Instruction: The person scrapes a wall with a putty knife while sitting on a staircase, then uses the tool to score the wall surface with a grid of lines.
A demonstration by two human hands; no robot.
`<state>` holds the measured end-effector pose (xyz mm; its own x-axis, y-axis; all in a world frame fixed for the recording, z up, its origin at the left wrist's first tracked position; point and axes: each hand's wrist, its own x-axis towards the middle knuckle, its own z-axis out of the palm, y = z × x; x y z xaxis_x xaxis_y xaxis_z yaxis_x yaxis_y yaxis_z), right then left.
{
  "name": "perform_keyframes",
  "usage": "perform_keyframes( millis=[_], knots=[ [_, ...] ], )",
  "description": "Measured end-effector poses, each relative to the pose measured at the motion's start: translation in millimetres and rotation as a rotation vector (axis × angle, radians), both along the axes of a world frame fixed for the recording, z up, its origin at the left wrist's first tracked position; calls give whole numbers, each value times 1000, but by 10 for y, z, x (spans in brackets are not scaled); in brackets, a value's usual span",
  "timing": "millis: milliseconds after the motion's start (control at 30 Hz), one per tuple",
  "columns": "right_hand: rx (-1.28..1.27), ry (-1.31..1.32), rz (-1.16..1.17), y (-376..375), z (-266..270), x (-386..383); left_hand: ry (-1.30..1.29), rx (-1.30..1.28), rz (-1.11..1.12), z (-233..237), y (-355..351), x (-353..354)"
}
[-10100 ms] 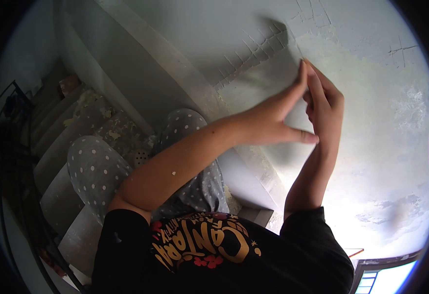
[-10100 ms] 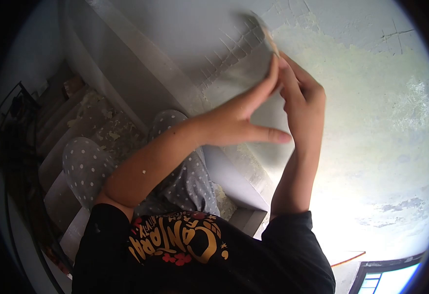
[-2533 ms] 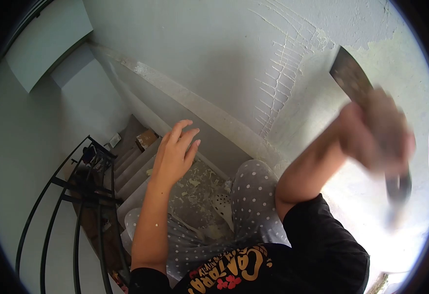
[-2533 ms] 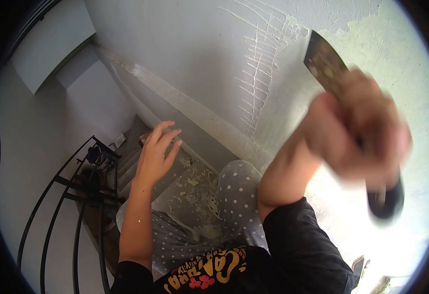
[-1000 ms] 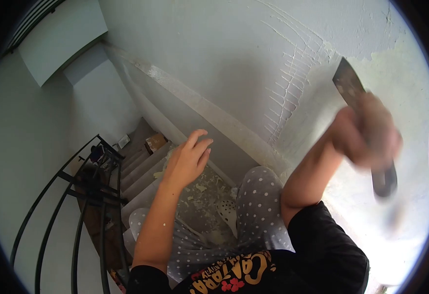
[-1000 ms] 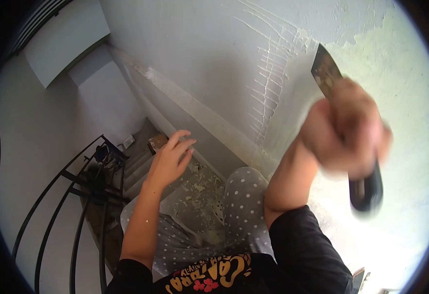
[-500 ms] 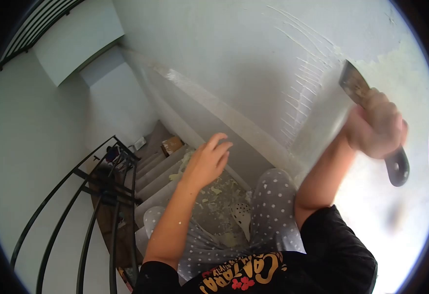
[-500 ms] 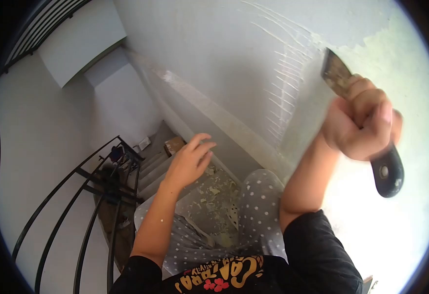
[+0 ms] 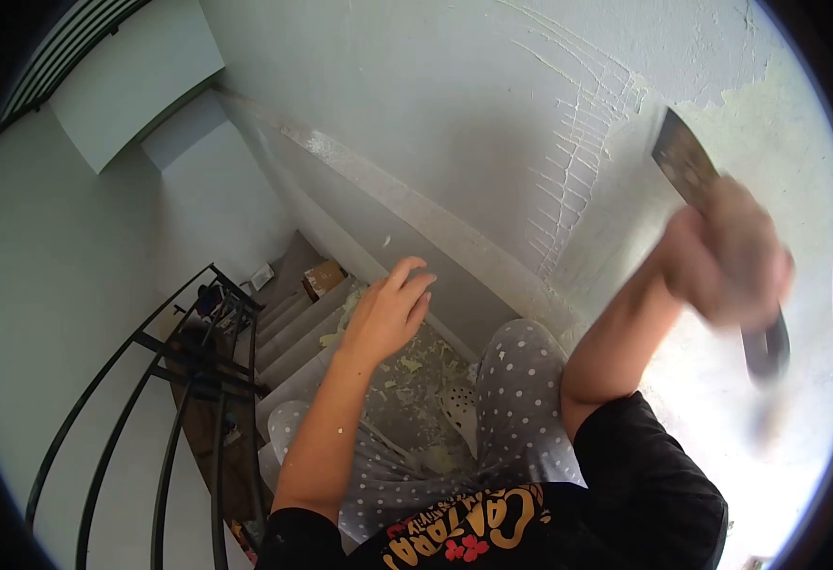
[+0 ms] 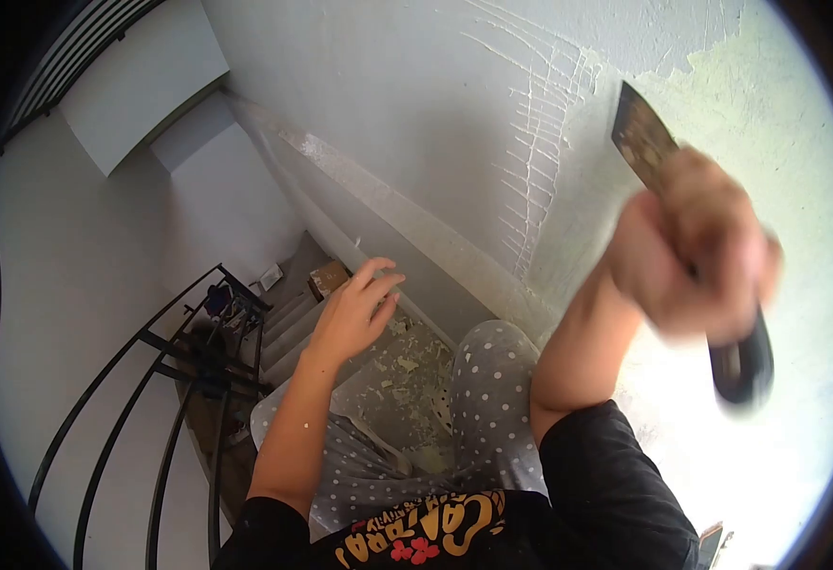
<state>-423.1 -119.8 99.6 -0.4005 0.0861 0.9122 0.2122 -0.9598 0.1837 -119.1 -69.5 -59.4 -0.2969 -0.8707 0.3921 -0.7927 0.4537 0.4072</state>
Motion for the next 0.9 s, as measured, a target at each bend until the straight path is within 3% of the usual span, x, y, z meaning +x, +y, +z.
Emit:
perform_keyframes(
  millis=[67,100,233,333,400,467,500,600,667,733,767,800,867,900],
  knots=[
    [86,-102,-220,-185,-11,136,5,12,-6,-19,54,-35],
    [84,-18,-300,-144,26,156,5,23,-1,-22,66,-43],
    [-102,-54,-60,-80,-41,124,-4,12,-11,-9,46,-31],
    [11,-57,-320,-218,-56,203,5,3,-8,18,57,-50],
    [24,-17,-296,-179,-39,241,6,7,-5,17,59,-57],
    [-154,-102,-62,-99,-33,237,6,15,0,12,83,-45],
    [-161,-97,-57,-140,-13,250,3,10,-5,20,76,-39],
    [-39,-95,-415,-245,28,262,17,18,-7,-4,92,-64],
    [10,-5,-323,-105,76,207,20,6,-6,7,54,-52],
    [-110,6,-20,-15,78,106,4,22,-1,-17,81,-42],
    [-156,-101,-289,-152,88,162,15,14,4,-14,60,-30],
    [0,-144,-457,-283,62,222,13,17,1,-21,53,-30],
    [-45,53,-255,-283,-3,187,18,26,-1,-70,86,-41],
    [-45,26,-174,-253,6,235,-8,19,-8,-78,74,-32]
  ],
)
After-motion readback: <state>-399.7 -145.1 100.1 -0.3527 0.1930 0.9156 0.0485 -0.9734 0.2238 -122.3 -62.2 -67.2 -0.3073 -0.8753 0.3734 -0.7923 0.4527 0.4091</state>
